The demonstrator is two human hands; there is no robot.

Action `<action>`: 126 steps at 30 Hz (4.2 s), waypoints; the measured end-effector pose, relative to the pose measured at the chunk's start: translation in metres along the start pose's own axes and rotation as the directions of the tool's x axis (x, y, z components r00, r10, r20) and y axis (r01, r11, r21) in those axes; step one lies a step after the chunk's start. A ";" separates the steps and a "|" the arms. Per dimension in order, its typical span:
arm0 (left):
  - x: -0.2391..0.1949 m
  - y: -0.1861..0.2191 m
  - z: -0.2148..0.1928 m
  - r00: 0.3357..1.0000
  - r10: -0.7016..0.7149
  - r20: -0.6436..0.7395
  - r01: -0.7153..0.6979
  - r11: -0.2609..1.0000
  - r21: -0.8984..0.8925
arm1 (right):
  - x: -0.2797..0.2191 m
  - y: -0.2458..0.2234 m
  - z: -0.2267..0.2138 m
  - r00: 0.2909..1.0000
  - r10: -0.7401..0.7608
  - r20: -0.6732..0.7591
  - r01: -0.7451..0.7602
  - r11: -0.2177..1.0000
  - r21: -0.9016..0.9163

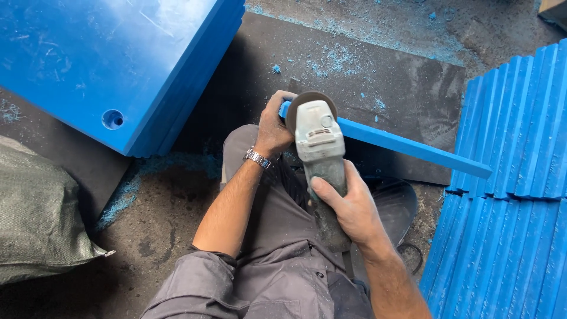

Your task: Grinding the edges of blue plastic blocks with a handheld power tool.

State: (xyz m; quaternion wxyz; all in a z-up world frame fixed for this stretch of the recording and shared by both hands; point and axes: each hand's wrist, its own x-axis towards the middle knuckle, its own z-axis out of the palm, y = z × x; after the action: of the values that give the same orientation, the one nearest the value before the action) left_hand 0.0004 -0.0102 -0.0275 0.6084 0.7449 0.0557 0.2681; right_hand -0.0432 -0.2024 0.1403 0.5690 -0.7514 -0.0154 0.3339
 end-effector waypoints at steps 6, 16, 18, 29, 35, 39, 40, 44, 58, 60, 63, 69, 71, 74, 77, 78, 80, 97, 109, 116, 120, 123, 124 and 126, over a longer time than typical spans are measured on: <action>0.002 0.015 -0.003 0.995 -0.101 0.023 0.102 0.995 -0.018 | -0.045 0.051 -0.058 0.985 -0.017 -0.173 0.057 0.972 0.227; -0.015 -0.004 -0.004 0.998 0.051 0.028 -0.052 0.998 0.028 | -0.047 0.018 -0.022 0.990 -0.138 -0.003 0.126 0.892 0.434; -0.016 -0.004 -0.004 0.998 0.044 0.036 -0.043 0.999 -0.008 | -0.039 0.007 -0.005 0.988 -0.104 0.115 0.048 0.909 0.414; -0.018 0.005 -0.010 0.997 -0.017 0.078 0.015 1.000 0.024 | -0.055 0.012 -0.025 0.997 0.052 0.050 -0.069 0.889 0.453; -0.015 0.008 -0.014 0.995 0.019 0.099 -0.032 0.990 0.137 | -0.085 0.045 -0.101 0.979 0.071 -0.193 0.046 0.840 0.541; -0.014 0.000 -0.016 0.995 0.008 0.097 -0.021 0.991 0.132 | -0.101 0.074 -0.168 0.917 0.102 -0.387 0.147 0.813 0.563; -0.013 -0.001 -0.017 0.994 0.014 0.107 -0.028 0.992 0.125 | -0.103 0.086 -0.190 0.912 0.102 -0.398 0.156 0.811 0.564; -0.005 0.004 -0.023 0.988 -0.020 0.151 0.017 1.000 0.020 | -0.119 0.126 -0.247 0.845 0.083 -0.528 0.270 0.787 0.555; 0.127 0.111 0.038 0.950 0.132 0.284 -0.189 0.965 0.184 | -0.149 0.197 -0.244 0.791 0.142 -0.595 0.321 0.732 0.601; 0.152 0.149 0.070 0.911 0.297 0.286 -0.383 0.867 0.320 | -0.150 0.201 -0.242 0.782 0.136 -0.608 0.334 0.733 0.593; 0.167 0.181 0.142 0.833 0.447 0.327 -0.552 0.631 0.545 | -0.150 0.193 -0.231 0.774 0.151 -0.614 0.347 0.710 0.613; 0.129 0.157 0.255 0.808 0.368 0.460 -0.589 0.499 0.636 | -0.153 0.196 -0.218 0.781 0.147 -0.607 0.345 0.708 0.616; 0.114 0.146 0.281 0.785 0.345 0.514 -0.619 0.457 0.639 | -0.145 0.193 -0.218 0.782 0.135 -0.608 0.353 0.708 0.611; 0.090 0.144 0.303 0.734 0.295 0.612 -0.676 0.401 0.618 | -0.145 0.186 -0.214 0.789 0.119 -0.602 0.353 0.715 0.603; 0.082 0.145 0.298 0.664 0.350 0.660 -0.745 0.383 0.546 | -0.144 0.166 -0.206 0.799 0.050 -0.599 0.392 0.713 0.582; 0.082 0.143 0.293 0.631 0.412 0.657 -0.775 0.377 0.507 | -0.141 0.158 -0.206 0.810 -0.008 -0.586 0.420 0.706 0.570; 0.081 0.143 0.262 0.638 0.420 0.645 -0.769 0.388 0.508 | -0.134 0.152 -0.209 0.819 -0.066 -0.570 0.444 0.702 0.557; 0.013 0.089 0.031 0.968 0.228 0.104 -0.239 0.964 0.116 | -0.114 0.100 -0.257 0.862 -0.169 -0.479 0.393 0.818 0.420; -0.005 0.082 0.027 0.974 0.168 0.153 -0.180 0.981 0.066 | -0.109 0.087 -0.268 0.875 -0.202 -0.440 0.357 0.883 0.305; -0.010 0.082 0.025 0.970 0.174 0.168 -0.194 0.975 0.111 | -0.108 0.083 -0.266 0.872 -0.217 -0.438 0.349 0.904 0.247; -0.012 0.081 0.024 0.970 0.169 0.172 -0.188 0.977 0.102 | -0.107 0.090 -0.266 0.878 -0.201 -0.434 0.332 0.909 0.251; -0.011 0.082 0.025 0.972 0.169 0.164 -0.184 0.979 0.085 | -0.107 0.086 -0.260 0.878 -0.209 -0.431 0.332 0.915 0.231; -0.010 0.082 0.025 0.972 0.167 0.164 -0.183 0.979 0.085 | -0.107 0.085 -0.258 0.878 -0.208 -0.431 0.330 0.915 0.232; -0.010 0.083 0.025 0.973 0.157 0.168 -0.172 0.982 0.079 | -0.106 0.084 -0.254 0.873 -0.227 -0.432 0.333 0.924 0.187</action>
State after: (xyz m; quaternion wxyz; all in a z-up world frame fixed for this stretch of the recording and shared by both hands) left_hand -0.0162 -0.0573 0.0437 0.5513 0.7936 -0.0430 0.2538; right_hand -0.0238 -0.4899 0.1518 0.6944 -0.7137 0.0358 0.0845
